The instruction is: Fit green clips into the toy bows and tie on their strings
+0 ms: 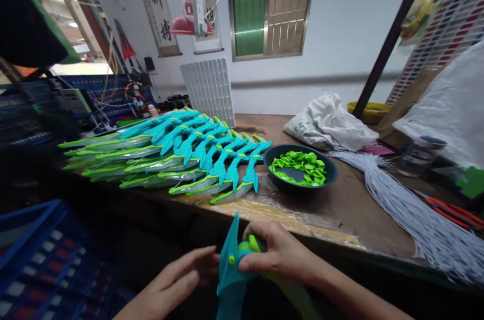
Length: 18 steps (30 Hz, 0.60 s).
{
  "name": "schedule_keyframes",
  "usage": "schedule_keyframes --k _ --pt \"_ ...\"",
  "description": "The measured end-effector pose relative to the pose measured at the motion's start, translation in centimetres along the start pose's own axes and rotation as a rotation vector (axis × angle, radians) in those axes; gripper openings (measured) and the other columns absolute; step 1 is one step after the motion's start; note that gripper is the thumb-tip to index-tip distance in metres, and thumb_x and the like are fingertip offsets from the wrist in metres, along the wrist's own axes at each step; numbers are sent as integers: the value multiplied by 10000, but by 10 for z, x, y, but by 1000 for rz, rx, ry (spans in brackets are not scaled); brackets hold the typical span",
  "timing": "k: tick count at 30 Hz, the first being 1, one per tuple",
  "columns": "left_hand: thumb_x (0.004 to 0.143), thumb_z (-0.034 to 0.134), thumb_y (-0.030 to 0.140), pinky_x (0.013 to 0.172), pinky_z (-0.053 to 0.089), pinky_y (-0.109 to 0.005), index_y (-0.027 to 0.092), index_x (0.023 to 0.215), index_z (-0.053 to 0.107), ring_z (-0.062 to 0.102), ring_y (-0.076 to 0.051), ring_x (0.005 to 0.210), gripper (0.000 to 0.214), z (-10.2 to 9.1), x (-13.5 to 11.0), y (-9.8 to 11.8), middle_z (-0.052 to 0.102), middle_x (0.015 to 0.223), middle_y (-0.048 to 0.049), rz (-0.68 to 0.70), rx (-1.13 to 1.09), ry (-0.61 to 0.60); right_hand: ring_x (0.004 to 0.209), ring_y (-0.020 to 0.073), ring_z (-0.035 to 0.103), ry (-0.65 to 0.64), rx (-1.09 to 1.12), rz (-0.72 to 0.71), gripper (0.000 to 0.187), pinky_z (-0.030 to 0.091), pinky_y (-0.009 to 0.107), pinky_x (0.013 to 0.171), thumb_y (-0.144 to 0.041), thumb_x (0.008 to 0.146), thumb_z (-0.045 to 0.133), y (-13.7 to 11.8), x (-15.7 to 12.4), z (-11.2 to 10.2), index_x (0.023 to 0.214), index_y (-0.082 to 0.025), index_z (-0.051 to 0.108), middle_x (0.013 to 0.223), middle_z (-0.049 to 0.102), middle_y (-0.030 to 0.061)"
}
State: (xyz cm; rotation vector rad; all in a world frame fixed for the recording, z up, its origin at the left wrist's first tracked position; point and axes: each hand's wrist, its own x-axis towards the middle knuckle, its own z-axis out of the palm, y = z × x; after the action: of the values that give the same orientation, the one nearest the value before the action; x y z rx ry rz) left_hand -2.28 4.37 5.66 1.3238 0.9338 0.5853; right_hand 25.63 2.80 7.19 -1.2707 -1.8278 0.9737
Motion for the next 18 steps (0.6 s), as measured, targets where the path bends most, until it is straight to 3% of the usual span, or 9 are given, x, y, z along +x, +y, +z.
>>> schedule_keyframes --k 4,10,14,18 --pt "856 693 590 1171 393 -452 372 1350 656 529 -320 1358 541 35 26 -4 624 1436 -25 110 76 -107 607 88 429 -4 -4 26 525 297 189 509 -616 678 854 0 -5 10 912 -170 707 643 535 -74" --pt "902 653 565 1198 347 -423 328 1372 640 467 -311 1409 527 64 38 -40 586 1476 -23 -25 -81 -5 592 78 395 65 32 140 511 285 190 505 -542 635 907 14 -24 1 893 -172 668 620 504 -90" --pt "911 681 484 1059 482 -379 279 1330 676 637 -302 1197 467 78 41 -49 712 1287 -59 51 -227 -49 706 121 528 94 87 165 636 411 204 611 -506 628 922 25 -38 -4 1120 -206 653 773 610 -55" --pt "884 708 471 907 558 -351 220 1239 731 704 -288 1004 434 83 43 -51 771 1091 -84 96 -470 73 873 195 631 46 208 199 750 506 253 721 -492 684 895 31 -64 -5 1309 -259 553 1014 675 14"
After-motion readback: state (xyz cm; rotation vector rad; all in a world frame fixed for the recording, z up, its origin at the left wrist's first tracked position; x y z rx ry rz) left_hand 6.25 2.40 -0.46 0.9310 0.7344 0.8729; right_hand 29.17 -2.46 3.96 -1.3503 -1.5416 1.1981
